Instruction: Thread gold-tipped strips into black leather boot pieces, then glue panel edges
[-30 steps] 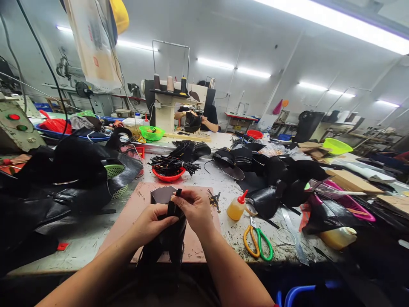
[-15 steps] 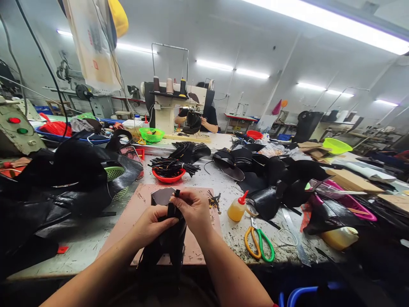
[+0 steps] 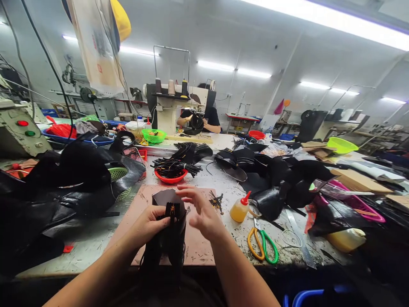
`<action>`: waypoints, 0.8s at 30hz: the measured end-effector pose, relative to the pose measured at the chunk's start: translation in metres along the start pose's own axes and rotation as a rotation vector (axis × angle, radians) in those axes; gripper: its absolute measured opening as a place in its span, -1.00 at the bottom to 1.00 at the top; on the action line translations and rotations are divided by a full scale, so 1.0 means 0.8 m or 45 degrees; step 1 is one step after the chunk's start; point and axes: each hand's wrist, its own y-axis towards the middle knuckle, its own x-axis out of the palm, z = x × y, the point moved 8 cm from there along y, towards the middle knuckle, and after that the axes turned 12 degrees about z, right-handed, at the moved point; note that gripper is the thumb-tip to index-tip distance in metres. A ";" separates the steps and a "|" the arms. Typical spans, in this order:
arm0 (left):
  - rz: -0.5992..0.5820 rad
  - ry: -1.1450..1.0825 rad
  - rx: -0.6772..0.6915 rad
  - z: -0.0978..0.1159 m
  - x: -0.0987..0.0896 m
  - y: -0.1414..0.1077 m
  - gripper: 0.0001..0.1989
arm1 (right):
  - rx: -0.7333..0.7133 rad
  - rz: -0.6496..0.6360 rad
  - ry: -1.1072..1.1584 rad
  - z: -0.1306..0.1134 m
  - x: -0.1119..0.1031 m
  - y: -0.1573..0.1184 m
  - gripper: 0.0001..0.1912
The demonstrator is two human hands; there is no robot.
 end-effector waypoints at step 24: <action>-0.090 0.276 0.278 0.014 -0.006 -0.012 -0.83 | 0.042 -0.119 -0.853 -0.009 0.026 0.017 -0.85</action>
